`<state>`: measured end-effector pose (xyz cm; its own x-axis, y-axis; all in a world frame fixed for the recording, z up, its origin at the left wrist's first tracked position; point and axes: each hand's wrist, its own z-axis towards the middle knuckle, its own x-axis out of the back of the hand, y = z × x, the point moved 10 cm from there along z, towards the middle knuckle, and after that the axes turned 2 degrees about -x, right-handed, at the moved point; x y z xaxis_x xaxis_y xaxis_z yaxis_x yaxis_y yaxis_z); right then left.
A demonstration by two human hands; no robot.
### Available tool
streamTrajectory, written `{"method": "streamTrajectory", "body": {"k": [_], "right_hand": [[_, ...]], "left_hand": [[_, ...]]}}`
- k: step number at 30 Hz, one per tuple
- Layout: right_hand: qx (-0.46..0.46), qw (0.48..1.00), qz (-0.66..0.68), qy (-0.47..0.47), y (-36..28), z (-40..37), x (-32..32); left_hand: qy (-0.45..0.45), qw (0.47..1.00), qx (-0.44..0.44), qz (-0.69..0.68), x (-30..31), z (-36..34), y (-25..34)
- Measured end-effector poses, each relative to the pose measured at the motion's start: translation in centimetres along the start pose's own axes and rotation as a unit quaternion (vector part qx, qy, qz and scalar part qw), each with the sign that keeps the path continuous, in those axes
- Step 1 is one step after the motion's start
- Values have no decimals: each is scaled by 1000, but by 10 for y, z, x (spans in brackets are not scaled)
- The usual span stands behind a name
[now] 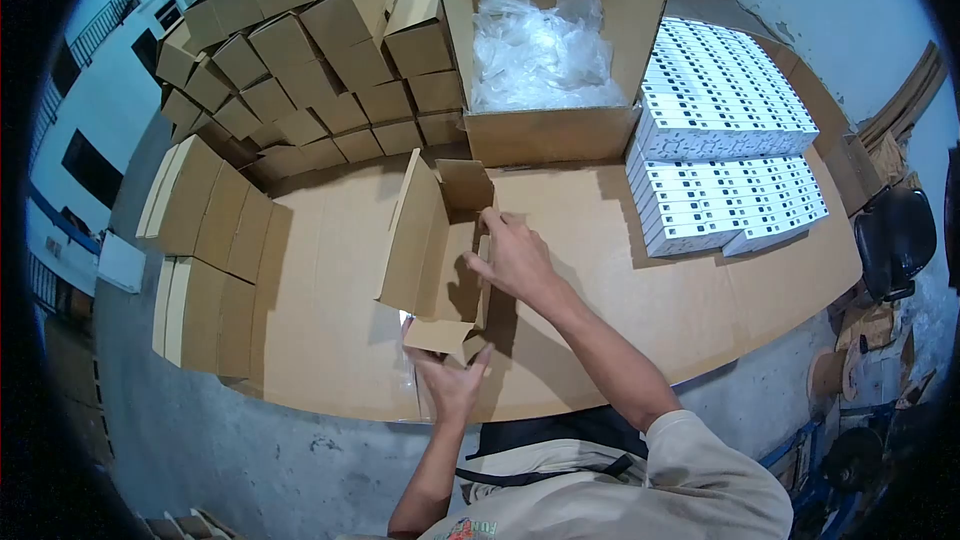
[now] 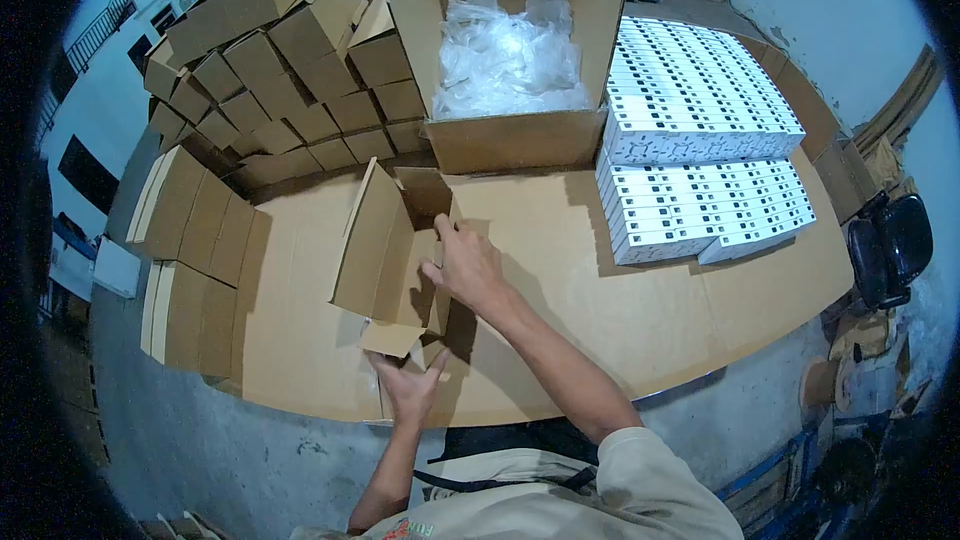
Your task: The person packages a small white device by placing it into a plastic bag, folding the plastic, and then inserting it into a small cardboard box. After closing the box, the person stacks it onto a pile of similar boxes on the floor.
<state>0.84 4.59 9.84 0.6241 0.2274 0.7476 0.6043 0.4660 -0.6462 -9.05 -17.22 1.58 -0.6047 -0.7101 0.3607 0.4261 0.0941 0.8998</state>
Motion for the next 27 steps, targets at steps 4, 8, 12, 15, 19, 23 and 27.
{"method": "streamTrajectory", "body": {"k": [4,8,12,15,19,23,27], "right_hand": [[33,996,89,2,14,9,-21],[10,978,207,36,35,10,-16],[-111,937,333,5,64,3,-20],[-123,935,333,18,79,-14,-13],[-156,938,309,22,117,-37,-21],[-205,916,344,26,147,-55,-26],[-196,911,361,35,145,-60,-24]], "left_hand": [[-51,996,41,65,-37,15,-36],[-28,997,57,51,-56,28,-63],[-10,999,20,44,-68,52,-49],[48,999,-8,19,-71,70,-37],[38,997,15,-64,-73,85,-4],[40,997,-5,-68,-82,96,-28],[38,998,-23,-49,-84,97,-24]]}}
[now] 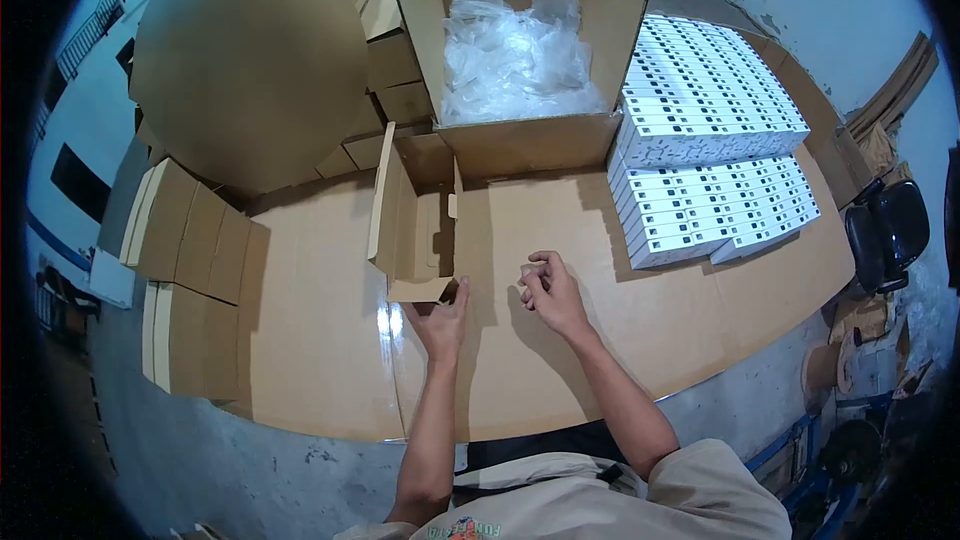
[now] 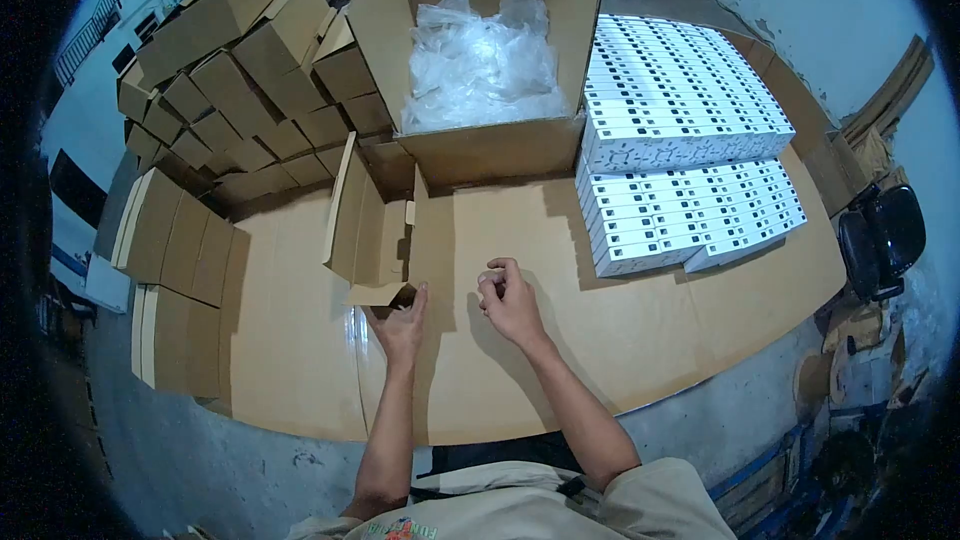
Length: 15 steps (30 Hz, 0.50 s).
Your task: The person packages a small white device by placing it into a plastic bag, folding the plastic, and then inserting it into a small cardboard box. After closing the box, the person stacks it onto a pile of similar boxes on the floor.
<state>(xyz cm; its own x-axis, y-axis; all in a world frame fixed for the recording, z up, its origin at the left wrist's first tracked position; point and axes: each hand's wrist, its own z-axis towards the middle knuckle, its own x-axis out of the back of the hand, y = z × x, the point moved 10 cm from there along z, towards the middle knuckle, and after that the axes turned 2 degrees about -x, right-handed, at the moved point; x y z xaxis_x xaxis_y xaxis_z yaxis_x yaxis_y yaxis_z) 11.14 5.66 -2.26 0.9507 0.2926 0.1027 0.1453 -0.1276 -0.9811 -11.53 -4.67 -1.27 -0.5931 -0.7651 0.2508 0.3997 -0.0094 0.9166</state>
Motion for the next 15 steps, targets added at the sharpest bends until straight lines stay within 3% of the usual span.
{"method": "streamTrajectory", "body": {"k": [3,7,9,12,15], "right_hand": [[-6,1000,-4,-6,1,0,-1],[5,1000,-1,-23,-3,-3,4],[62,997,-30,-25,-20,-7,10],[125,990,-60,-31,-51,-20,25],[204,969,-138,19,-92,-41,61]], "left_hand": [[-4,1000,6,-4,6,0,15],[37,980,-74,179,28,-25,48],[17,973,-98,207,27,-56,61],[-230,954,-128,143,-26,-77,72],[-294,924,-187,160,-76,-75,89]]}}
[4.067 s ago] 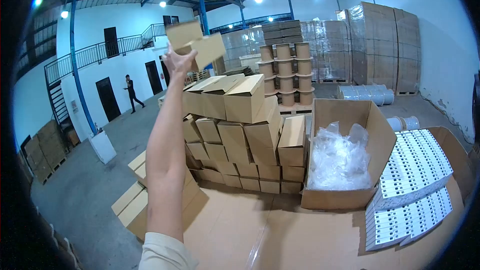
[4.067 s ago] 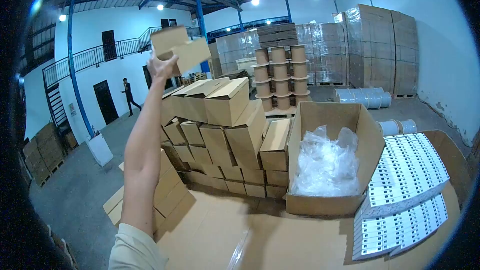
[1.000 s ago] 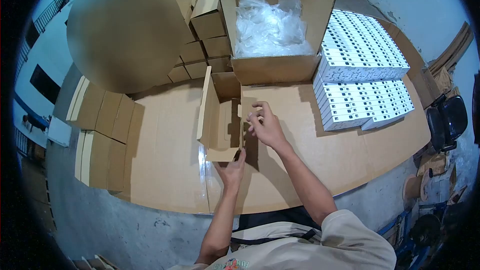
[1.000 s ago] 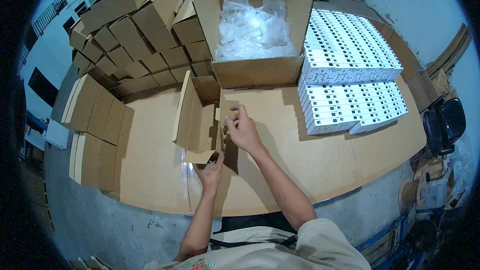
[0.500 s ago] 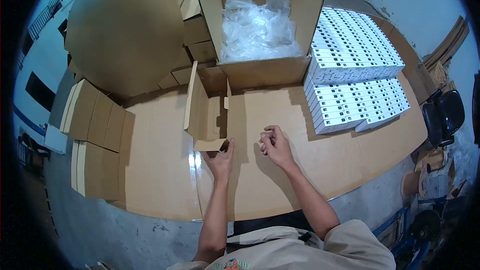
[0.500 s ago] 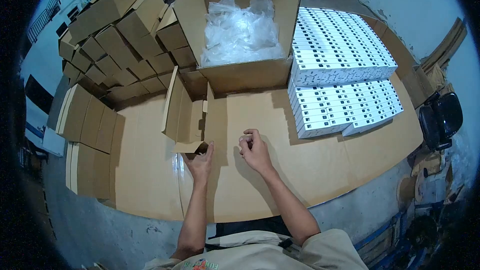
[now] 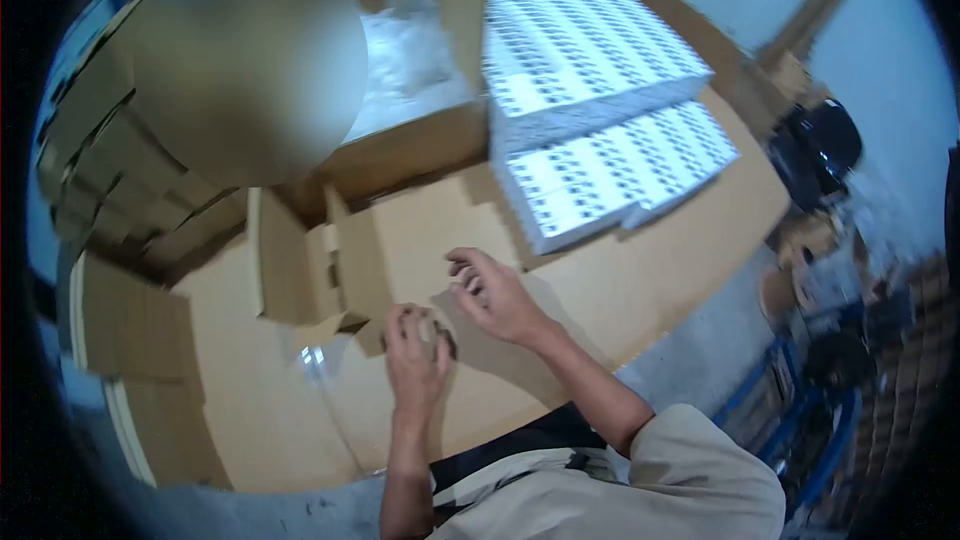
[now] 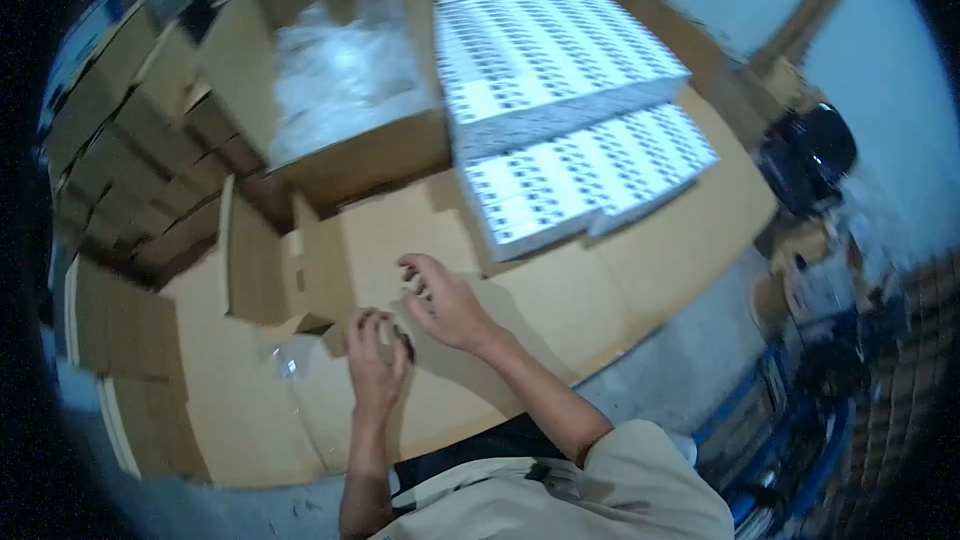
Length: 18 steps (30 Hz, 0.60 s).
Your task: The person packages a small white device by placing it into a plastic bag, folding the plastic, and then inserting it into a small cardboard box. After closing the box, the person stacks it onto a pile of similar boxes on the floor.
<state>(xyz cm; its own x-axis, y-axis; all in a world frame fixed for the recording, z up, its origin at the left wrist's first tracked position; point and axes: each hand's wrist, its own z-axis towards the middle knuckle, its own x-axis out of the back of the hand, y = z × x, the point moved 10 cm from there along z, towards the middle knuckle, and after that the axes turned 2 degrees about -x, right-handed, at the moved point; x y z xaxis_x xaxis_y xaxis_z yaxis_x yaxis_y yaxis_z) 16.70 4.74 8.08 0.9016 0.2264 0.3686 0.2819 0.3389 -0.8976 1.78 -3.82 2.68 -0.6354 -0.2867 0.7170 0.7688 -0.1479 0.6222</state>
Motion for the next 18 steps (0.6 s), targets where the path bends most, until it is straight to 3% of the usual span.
{"method": "streamTrajectory", "body": {"k": [4,7,11,16,18], "right_hand": [[51,995,-79,45,-15,-10,56],[68,981,-119,137,-12,-26,115],[63,917,-296,258,-3,-55,195],[-82,845,-430,306,58,-86,260],[-90,830,-463,299,70,-89,268]], "left_hand": [[2,999,-29,30,-16,58,3],[17,998,-29,57,-30,99,-16],[23,998,-31,45,-32,135,-31],[7,998,-22,53,-33,134,-28],[7,999,-26,43,-36,133,-31]]}}
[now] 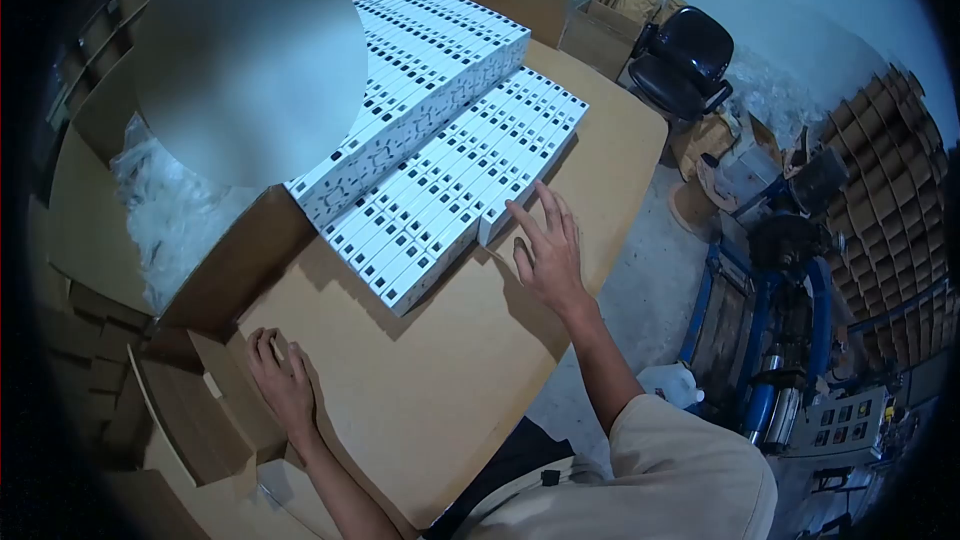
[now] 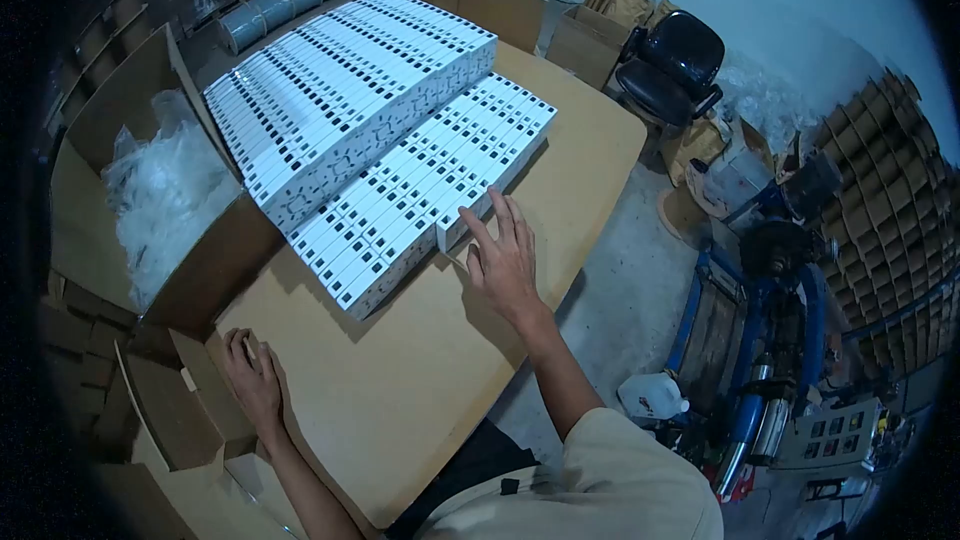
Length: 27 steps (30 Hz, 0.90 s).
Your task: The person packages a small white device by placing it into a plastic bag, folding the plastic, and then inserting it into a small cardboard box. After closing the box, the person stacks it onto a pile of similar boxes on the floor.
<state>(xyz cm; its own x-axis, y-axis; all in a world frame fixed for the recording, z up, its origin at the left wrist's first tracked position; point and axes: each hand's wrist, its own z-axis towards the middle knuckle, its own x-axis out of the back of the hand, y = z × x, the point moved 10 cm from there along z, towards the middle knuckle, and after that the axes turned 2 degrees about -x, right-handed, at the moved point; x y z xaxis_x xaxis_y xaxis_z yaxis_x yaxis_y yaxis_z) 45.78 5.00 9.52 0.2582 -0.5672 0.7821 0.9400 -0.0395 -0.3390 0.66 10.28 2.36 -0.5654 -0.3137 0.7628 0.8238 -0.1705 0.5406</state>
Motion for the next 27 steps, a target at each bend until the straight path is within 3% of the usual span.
{"method": "streamTrajectory", "body": {"k": [4,13,16,22,25,27], "right_hand": [[-1,1000,-24,7,7,-4,-6],[-36,984,165,55,38,-10,-9],[-74,977,201,11,47,-6,-13],[5,998,48,-36,39,-15,4],[-43,993,67,-84,28,-27,12],[-26,992,94,-80,8,-32,19]], "left_hand": [[1,1000,3,21,1,0,4],[-24,999,16,15,-3,2,3],[-26,999,20,22,-1,2,7],[-15,1000,5,19,-1,2,5],[-17,1000,-5,19,0,2,5],[-22,1000,11,7,2,2,13]]}}
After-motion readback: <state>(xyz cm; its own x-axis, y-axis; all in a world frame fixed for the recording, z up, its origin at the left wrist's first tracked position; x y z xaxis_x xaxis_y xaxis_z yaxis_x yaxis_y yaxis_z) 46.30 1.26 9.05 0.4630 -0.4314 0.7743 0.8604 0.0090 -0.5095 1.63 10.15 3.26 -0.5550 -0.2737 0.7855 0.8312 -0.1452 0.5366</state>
